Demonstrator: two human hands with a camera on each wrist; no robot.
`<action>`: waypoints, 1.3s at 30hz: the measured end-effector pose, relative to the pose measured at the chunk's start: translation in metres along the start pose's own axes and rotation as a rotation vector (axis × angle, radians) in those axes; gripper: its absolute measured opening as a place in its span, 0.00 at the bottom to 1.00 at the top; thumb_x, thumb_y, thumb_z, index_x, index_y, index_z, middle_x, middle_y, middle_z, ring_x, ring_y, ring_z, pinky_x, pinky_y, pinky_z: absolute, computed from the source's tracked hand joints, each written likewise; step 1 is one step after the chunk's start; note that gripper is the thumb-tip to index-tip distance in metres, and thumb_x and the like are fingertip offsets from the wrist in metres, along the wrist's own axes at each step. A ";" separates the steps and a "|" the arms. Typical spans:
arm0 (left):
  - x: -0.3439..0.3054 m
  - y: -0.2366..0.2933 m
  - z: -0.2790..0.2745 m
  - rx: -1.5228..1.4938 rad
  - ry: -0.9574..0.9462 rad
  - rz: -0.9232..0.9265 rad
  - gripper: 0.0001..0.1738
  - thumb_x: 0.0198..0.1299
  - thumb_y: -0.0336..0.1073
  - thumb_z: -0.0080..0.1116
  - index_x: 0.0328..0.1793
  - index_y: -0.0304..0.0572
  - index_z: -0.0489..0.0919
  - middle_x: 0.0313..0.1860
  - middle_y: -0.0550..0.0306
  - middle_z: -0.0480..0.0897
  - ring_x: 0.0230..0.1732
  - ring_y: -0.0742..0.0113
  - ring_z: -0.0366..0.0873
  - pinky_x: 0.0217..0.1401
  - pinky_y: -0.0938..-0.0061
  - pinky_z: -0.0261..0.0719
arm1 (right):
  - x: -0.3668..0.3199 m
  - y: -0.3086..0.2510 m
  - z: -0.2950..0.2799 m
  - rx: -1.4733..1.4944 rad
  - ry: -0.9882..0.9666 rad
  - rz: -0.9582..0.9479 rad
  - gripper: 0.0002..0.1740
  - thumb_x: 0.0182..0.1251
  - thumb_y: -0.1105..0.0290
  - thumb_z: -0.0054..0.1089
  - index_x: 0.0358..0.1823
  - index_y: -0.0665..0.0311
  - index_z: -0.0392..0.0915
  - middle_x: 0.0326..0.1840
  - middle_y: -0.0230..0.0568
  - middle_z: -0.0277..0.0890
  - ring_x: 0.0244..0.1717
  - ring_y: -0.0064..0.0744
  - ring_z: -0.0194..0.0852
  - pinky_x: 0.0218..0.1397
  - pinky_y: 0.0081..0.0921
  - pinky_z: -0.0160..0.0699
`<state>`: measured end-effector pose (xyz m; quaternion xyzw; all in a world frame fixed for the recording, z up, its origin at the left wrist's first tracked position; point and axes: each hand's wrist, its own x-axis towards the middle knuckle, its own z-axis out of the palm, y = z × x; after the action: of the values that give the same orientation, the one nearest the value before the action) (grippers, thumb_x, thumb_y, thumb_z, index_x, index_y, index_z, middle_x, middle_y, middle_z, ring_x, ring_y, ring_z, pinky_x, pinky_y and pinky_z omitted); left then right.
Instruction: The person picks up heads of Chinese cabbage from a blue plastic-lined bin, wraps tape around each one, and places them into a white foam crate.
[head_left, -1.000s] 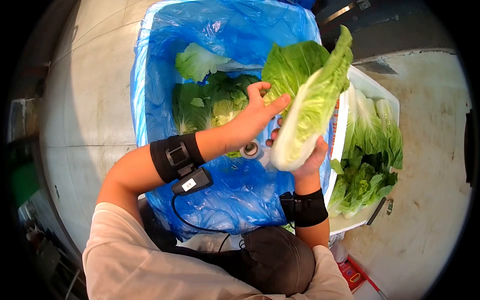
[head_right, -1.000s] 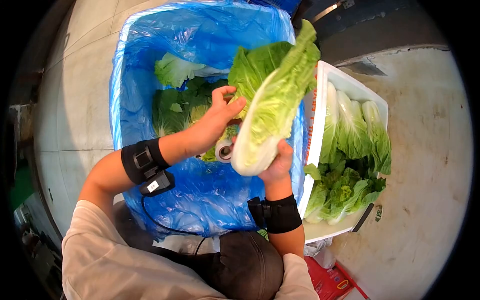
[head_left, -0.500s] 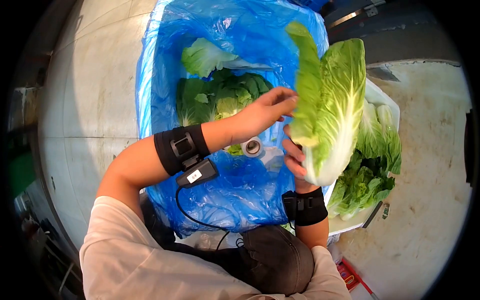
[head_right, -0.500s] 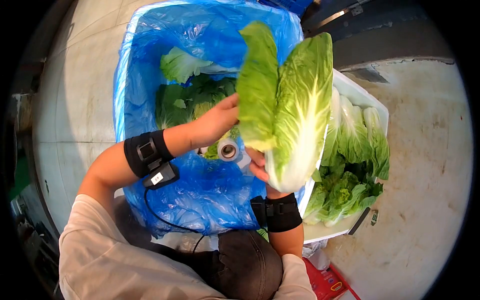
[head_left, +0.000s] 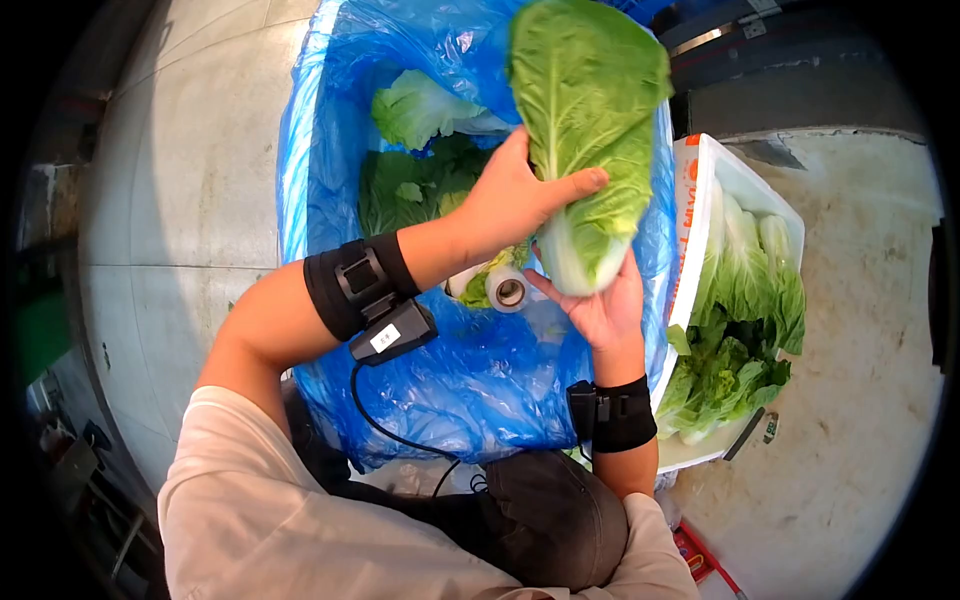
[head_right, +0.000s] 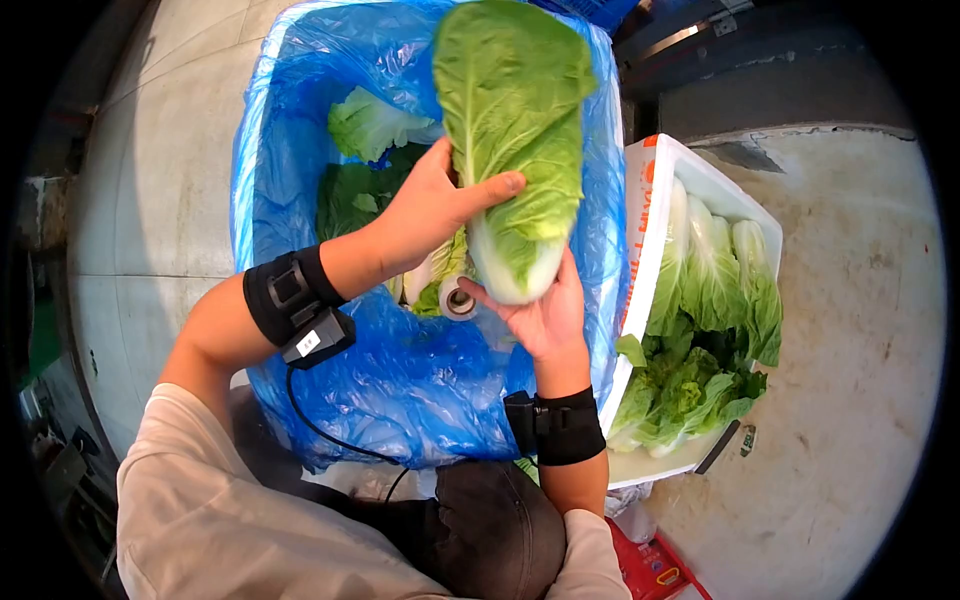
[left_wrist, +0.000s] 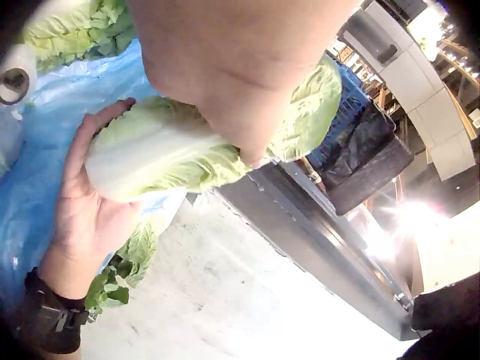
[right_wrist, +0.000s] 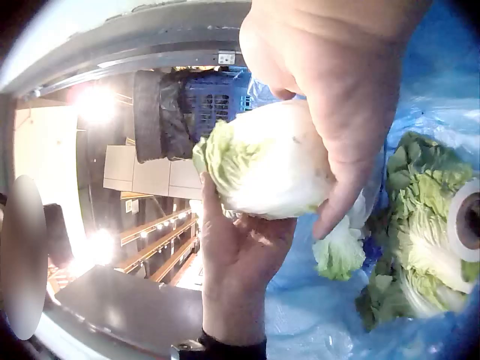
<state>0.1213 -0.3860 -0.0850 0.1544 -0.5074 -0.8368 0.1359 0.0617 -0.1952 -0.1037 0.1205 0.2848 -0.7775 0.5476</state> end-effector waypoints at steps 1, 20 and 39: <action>0.002 -0.003 -0.001 -0.001 0.000 -0.001 0.35 0.64 0.39 0.71 0.71 0.33 0.67 0.63 0.50 0.80 0.63 0.64 0.78 0.68 0.66 0.76 | 0.000 -0.001 0.002 0.000 0.001 0.000 0.41 0.80 0.38 0.31 0.81 0.61 0.52 0.81 0.53 0.57 0.76 0.64 0.61 0.78 0.71 0.55; 0.012 -0.004 -0.012 -0.020 -0.091 -0.094 0.36 0.69 0.48 0.64 0.74 0.34 0.65 0.61 0.54 0.78 0.62 0.68 0.75 0.69 0.70 0.71 | -0.003 0.015 0.006 -0.674 0.109 -0.338 0.38 0.73 0.56 0.65 0.75 0.59 0.55 0.69 0.45 0.70 0.62 0.46 0.79 0.62 0.47 0.82; 0.001 0.000 -0.001 -0.216 -0.195 -0.195 0.41 0.70 0.43 0.65 0.80 0.42 0.54 0.69 0.53 0.72 0.69 0.64 0.72 0.72 0.65 0.73 | -0.004 0.021 0.000 -0.561 -0.010 -0.225 0.50 0.72 0.34 0.52 0.82 0.60 0.49 0.80 0.50 0.58 0.76 0.52 0.64 0.74 0.53 0.68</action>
<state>0.1211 -0.3877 -0.0854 0.1055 -0.4078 -0.9068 0.0199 0.0821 -0.1966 -0.1084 -0.0715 0.4972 -0.7250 0.4713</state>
